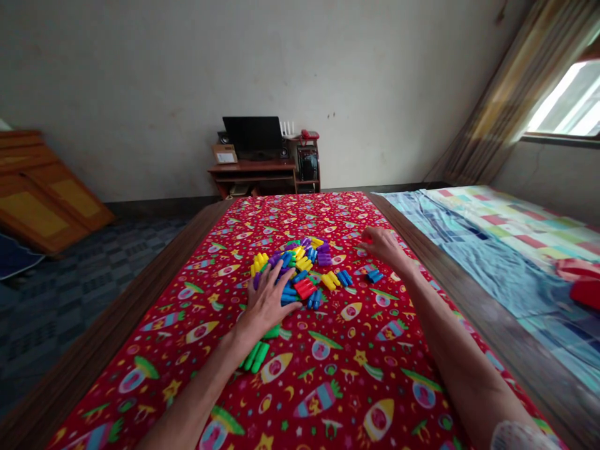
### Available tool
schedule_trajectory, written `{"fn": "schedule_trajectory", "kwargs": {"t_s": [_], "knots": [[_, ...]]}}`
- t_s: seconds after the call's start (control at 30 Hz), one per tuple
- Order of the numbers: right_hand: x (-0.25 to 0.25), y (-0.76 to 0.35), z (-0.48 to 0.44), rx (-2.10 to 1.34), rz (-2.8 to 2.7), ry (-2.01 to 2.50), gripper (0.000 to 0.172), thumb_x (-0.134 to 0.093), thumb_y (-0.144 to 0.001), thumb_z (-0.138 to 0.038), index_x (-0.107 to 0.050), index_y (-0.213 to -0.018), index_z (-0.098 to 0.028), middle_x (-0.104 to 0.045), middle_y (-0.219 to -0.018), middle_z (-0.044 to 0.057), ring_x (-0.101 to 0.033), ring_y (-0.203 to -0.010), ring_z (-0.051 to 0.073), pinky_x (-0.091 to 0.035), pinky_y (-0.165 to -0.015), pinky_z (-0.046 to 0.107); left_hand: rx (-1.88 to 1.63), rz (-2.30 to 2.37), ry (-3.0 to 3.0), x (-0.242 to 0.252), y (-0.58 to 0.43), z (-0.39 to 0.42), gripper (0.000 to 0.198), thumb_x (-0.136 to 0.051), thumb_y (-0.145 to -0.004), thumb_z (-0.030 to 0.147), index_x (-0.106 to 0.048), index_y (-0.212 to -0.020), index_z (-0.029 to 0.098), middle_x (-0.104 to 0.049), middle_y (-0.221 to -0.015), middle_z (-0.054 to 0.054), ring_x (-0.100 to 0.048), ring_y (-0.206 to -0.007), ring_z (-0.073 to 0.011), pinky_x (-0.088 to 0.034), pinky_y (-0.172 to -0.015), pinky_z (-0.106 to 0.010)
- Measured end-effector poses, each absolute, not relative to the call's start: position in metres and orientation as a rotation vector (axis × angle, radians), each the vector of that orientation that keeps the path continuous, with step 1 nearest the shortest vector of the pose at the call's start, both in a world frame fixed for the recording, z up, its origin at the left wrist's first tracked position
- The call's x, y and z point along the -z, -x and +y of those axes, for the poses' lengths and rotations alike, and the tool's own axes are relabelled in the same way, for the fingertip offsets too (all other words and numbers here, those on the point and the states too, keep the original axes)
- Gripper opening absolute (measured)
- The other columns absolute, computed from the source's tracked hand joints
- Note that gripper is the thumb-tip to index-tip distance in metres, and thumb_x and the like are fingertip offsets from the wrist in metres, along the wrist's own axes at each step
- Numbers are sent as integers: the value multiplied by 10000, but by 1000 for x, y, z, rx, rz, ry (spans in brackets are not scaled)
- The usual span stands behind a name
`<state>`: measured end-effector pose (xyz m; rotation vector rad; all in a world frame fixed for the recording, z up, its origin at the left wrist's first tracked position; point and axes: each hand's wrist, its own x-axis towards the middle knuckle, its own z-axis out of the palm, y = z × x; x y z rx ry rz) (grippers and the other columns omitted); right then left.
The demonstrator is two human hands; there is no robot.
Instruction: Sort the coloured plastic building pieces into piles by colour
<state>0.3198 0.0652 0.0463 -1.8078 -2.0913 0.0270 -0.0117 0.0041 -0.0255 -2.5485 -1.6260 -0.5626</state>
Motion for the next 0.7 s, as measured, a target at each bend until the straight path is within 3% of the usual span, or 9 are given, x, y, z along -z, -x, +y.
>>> {"fn": "schedule_trajectory", "kwargs": {"t_s": [0.13, 0.23, 0.33, 0.47, 0.53, 0.7], "knots": [[-28, -351, 65, 190, -1804, 2103, 177, -555, -887, -279, -685, -946, -174, -679, -1000, 149, -609, -914, 259, -418, -723, 320, 736, -1553, 2518, 25, 12, 12, 642, -617, -836, 551, -482, -1390, 256, -416, -1516, -138, -401, -1371, -347, -323, -1106, -554], [-25, -354, 64, 197, -1774, 2112, 201, -536, -902, -313, -688, -926, -183, -678, -978, 152, -602, -923, 275, -431, -746, 341, 781, -1561, 2494, 26, 14, 15, 636, -572, -852, 583, -484, -1381, 240, -452, -1488, -143, -422, -1355, -340, -325, -1104, -544], [-34, -326, 58, 226, -1849, 1836, 260, -473, -944, -314, -688, -956, -169, -682, -993, 152, -606, -929, 259, -440, -792, 346, 785, -1554, 2502, 27, 14, 17, 614, -554, -861, 579, -501, -1361, 226, -470, -1473, -147, -431, -1347, -339, -309, -1113, -549], [-36, -250, 39, -154, -2356, 1277, 254, -478, -969, -315, -681, -1039, -178, -711, -941, 93, -632, -813, 177, -437, -718, 262, 780, -1571, 2508, 27, 13, 18, 592, -576, -854, 552, -499, -1350, 238, -458, -1485, -141, -422, -1359, -331, -298, -1121, -553], [-29, -217, 29, -195, -2587, 1105, 217, -565, -930, -297, -668, -1086, -187, -712, -965, 92, -637, -845, 180, -420, -701, 251, 789, -1577, 2502, 28, 13, 17, 583, -594, -853, 522, -490, -1354, 243, -456, -1488, -138, -424, -1359, -329, -307, -1115, -554], [-25, -200, 24, -48, -2613, 1179, 240, -465, -958, -182, -673, -1078, -181, -708, -846, 79, -614, -745, 157, -355, -645, 246, 808, -1561, 2499, 31, 15, 16, 558, -585, -868, 500, -493, -1347, 228, -477, -1467, -152, -449, -1339, -334, -329, -1096, -559]]}}
